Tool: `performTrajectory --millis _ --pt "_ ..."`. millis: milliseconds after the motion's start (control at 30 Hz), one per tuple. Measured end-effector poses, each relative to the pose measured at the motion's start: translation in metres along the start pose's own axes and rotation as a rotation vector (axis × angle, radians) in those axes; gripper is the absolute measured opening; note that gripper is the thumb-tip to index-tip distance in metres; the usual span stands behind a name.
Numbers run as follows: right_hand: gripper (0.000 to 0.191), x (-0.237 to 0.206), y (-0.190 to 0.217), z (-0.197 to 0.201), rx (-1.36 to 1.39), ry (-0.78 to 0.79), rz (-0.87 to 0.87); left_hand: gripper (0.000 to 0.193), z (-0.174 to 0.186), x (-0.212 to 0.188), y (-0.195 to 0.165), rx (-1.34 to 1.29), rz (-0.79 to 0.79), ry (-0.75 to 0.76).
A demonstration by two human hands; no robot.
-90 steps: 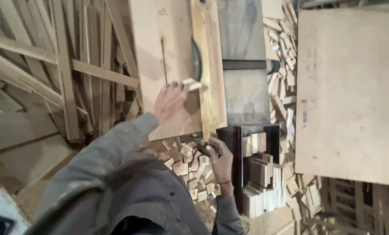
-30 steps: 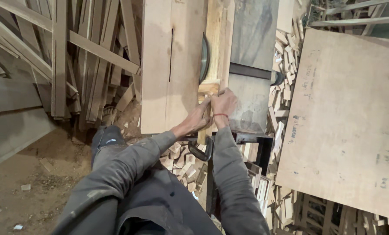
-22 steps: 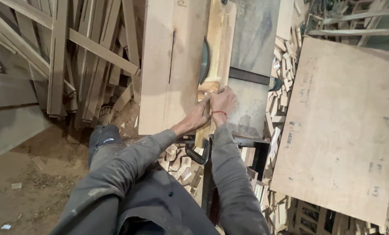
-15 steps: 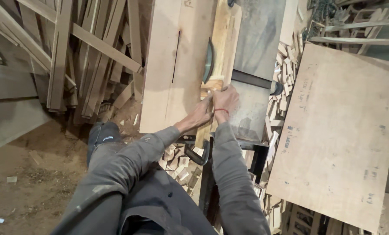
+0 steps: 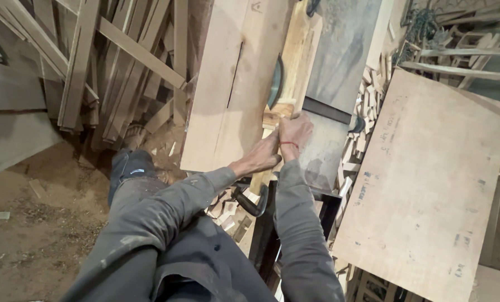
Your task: The person stands at a table saw and cuts small wooden blocks from longer strips, feeding each piece against the blade by hand. They inspect the cut block, set finished pieces aside, and repeat the cutting cycle with new stock.
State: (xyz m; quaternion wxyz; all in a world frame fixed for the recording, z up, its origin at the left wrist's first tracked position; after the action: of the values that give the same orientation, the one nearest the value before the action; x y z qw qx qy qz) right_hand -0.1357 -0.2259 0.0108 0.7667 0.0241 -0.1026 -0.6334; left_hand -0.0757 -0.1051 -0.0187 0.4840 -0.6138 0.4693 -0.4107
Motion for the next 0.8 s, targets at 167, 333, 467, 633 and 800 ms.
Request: performTrajectory --millis 167,333,467,633,800 --pt "0.017 0.006 0.001 -0.002 0.004 -0.042 0.004 0.091 -0.004 0.006 0.01 0.023 0.109 0.025" --pt "0.019 0.008 0.003 -0.002 0.005 -0.063 0.015 0.089 -0.002 0.008 0.008 -0.041 0.031 -0.002" --pt "0.02 0.01 0.008 -0.003 -0.021 -0.058 0.001 0.089 0.002 0.008 0.005 -0.056 0.03 -0.013" --pt "0.022 0.014 0.013 -0.003 -0.034 -0.068 0.0 0.089 0.008 0.011 -0.004 -0.079 -0.006 -0.024" --pt "0.017 0.024 0.027 0.0 -0.033 -0.088 0.05 0.091 0.015 0.022 -0.008 -0.075 -0.025 -0.029"
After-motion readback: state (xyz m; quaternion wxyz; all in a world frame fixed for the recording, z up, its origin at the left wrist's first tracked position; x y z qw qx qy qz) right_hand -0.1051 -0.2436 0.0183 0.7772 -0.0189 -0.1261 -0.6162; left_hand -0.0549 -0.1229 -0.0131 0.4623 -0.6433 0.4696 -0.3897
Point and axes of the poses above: each hand's wrist, its own x-axis towards the middle knuckle, its own z-axis out of the back of the hand, y = z × x, the point moved 5 cm from there along x, towards the middle knuckle, and after that the axes turned 2 degrees about -x, right-handed, at the moved point
